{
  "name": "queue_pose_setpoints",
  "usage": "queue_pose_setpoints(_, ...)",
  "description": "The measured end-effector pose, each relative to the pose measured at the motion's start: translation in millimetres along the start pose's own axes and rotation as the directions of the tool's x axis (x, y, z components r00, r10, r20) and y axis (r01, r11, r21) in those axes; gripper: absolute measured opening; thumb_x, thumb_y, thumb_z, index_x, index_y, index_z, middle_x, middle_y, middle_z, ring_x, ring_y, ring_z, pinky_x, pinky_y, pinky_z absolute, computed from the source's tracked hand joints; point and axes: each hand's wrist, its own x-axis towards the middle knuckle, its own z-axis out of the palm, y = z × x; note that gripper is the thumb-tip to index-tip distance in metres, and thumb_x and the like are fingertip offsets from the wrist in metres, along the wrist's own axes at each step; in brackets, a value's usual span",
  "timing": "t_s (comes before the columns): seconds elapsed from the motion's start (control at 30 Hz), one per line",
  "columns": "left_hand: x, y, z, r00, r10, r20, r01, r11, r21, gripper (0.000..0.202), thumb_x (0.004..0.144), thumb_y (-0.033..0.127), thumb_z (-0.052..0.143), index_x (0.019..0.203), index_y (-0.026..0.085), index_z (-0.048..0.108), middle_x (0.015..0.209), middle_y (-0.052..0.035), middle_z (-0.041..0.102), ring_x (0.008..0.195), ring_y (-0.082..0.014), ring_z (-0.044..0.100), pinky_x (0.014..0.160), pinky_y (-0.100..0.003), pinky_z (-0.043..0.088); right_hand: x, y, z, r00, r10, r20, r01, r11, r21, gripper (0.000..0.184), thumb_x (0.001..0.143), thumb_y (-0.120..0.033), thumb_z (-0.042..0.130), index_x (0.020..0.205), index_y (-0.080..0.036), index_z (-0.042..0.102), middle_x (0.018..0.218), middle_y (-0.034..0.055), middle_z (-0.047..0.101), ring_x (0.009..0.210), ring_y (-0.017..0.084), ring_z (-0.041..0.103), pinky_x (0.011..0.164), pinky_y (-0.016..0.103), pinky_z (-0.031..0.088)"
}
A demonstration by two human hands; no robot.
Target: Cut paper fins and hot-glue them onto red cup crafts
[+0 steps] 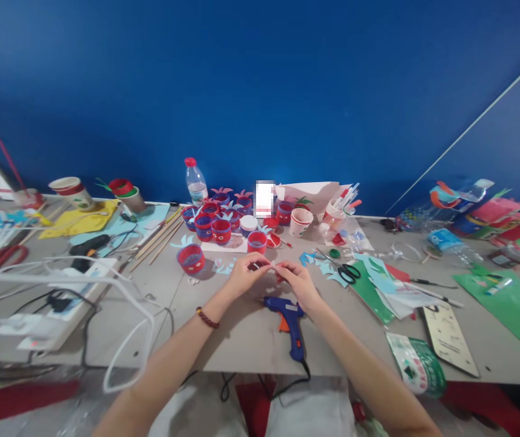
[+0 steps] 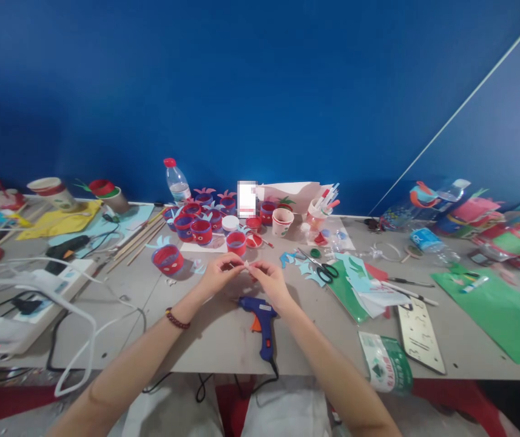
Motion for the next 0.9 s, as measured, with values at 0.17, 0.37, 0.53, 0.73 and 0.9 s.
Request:
queue_pose_setpoints(0.17,2,-1,-0.9,0.986,-0.165,-0.041,0.155,0.972,-0.179,0.027,0.067,0.041,0.074,0.071,0.016,0.064,0.067,0.0002,0.061,0.058,-0.0103,0.053,0.057,-0.024,0.046,-3,-23,-9,0.987,-0.133,-0.087,0.097,0.938,-0.332,0.047,0.069,-0.063,0.062,0.065,-0.017,0.067,0.057,0.003,0.063,0.054,0.015,0.055,0.052,0.026,0.043)
queue_pose_setpoints(0.37,4,6,-2.0,0.959,-0.275,-0.062,0.246,0.923,-0.295,0.032,0.06,0.041,0.077,0.07,0.015,0.062,0.062,0.0021,0.058,0.054,-0.0081,0.05,0.054,-0.023,0.046,-5,-57,-70,0.935,-0.333,-0.121,0.064,0.497,-0.865,0.032,0.084,-0.047,0.052,0.08,-0.021,0.072,0.075,0.0074,0.071,0.07,0.02,0.063,0.06,0.026,0.042)
queue_pose_setpoints(0.53,5,5,-2.5,0.947,-0.31,-0.08,0.266,0.9,-0.345,0.032,0.061,0.041,0.076,0.071,0.015,0.061,0.064,0.0019,0.059,0.056,-0.0087,0.053,0.055,-0.023,0.047,-8,-53,-127,0.929,-0.208,-0.305,-0.294,0.085,-0.952,0.025,0.086,-0.032,0.052,0.087,-0.019,0.073,0.083,0.0131,0.072,0.078,0.024,0.066,0.06,0.029,0.039)
queue_pose_setpoints(0.73,5,11,-5.3,0.945,-0.322,-0.065,0.27,0.873,-0.406,0.03,0.06,0.04,0.077,0.069,0.016,0.06,0.066,0.0014,0.06,0.056,-0.0085,0.054,0.054,-0.023,0.048,-3,-30,-161,0.945,-0.151,-0.29,-0.296,-0.019,-0.955,0.027,0.085,-0.037,0.054,0.091,-0.019,0.073,0.09,0.0131,0.072,0.08,0.025,0.066,0.057,0.029,0.038)
queue_pose_setpoints(0.9,5,10,-7.3,0.95,-0.308,-0.061,0.258,0.876,-0.407,0.026,0.062,0.038,0.075,0.068,0.017,0.061,0.065,0.0011,0.06,0.057,-0.0097,0.054,0.055,-0.024,0.048,-2,-34,-153,0.949,-0.137,-0.283,-0.285,-0.002,-0.958,0.024,0.085,-0.032,0.053,0.087,-0.019,0.073,0.088,0.0121,0.072,0.079,0.025,0.066,0.057,0.028,0.037)
